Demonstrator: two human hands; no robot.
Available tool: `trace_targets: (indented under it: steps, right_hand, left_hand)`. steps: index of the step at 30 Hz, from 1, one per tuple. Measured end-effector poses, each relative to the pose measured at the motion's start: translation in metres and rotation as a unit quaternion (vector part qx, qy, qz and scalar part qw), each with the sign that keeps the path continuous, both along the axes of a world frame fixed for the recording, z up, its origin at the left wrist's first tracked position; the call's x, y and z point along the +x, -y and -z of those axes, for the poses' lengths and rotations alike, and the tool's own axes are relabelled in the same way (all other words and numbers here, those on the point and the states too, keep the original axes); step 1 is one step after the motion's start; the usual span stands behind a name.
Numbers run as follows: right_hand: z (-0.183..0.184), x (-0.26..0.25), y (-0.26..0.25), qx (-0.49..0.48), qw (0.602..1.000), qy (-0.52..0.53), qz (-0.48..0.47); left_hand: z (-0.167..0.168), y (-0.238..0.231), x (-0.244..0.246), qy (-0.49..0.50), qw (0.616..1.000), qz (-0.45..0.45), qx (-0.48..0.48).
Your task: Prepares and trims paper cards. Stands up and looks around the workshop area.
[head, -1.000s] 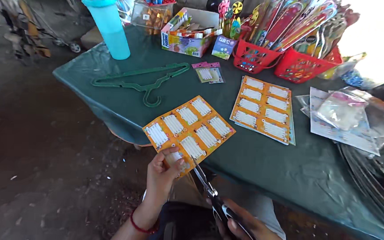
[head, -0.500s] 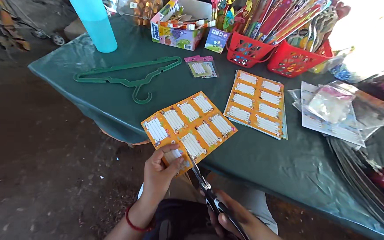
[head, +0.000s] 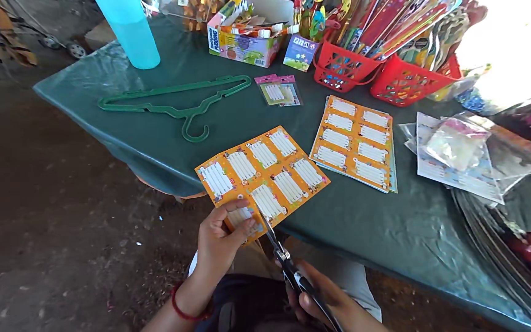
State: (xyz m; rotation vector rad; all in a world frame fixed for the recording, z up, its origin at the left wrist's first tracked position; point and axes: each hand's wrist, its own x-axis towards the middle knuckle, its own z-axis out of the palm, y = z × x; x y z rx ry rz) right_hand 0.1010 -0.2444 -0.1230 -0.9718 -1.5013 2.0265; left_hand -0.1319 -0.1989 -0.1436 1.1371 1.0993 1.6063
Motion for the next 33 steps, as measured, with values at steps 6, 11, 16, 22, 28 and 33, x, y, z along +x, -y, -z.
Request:
trace_targets:
  steps: [6,11,16,22,28,33]
  right_hand:
    - [-0.001,-0.001,0.001,-0.009,1.000,0.005,-0.001]
    - [-0.002,-0.003,0.003,-0.001,1.000,0.008,0.008]
    - [-0.005,0.000,0.002,0.008,1.000,0.009,0.009]
    - [-0.024,0.007,-0.005,0.038,0.999,-0.002,0.020]
    - [-0.042,0.015,-0.010,0.101,0.994,-0.006,0.040]
    - [-0.054,0.040,-0.005,0.181,0.979,-0.016,0.090]
  left_hand:
    - [0.002,0.001,-0.001,-0.015,1.000,0.000,0.002]
    - [0.002,0.001,-0.001,-0.022,1.000,0.007,0.001]
    - [0.005,-0.004,-0.032,-0.257,0.962,-0.025,0.089]
    - [-0.023,-0.034,-0.074,-0.578,0.768,-0.125,0.247]
    - [-0.074,-0.093,-0.051,-0.553,0.724,0.030,0.411]
    - [-0.118,-0.093,-0.034,-0.293,0.928,-0.016,0.228]
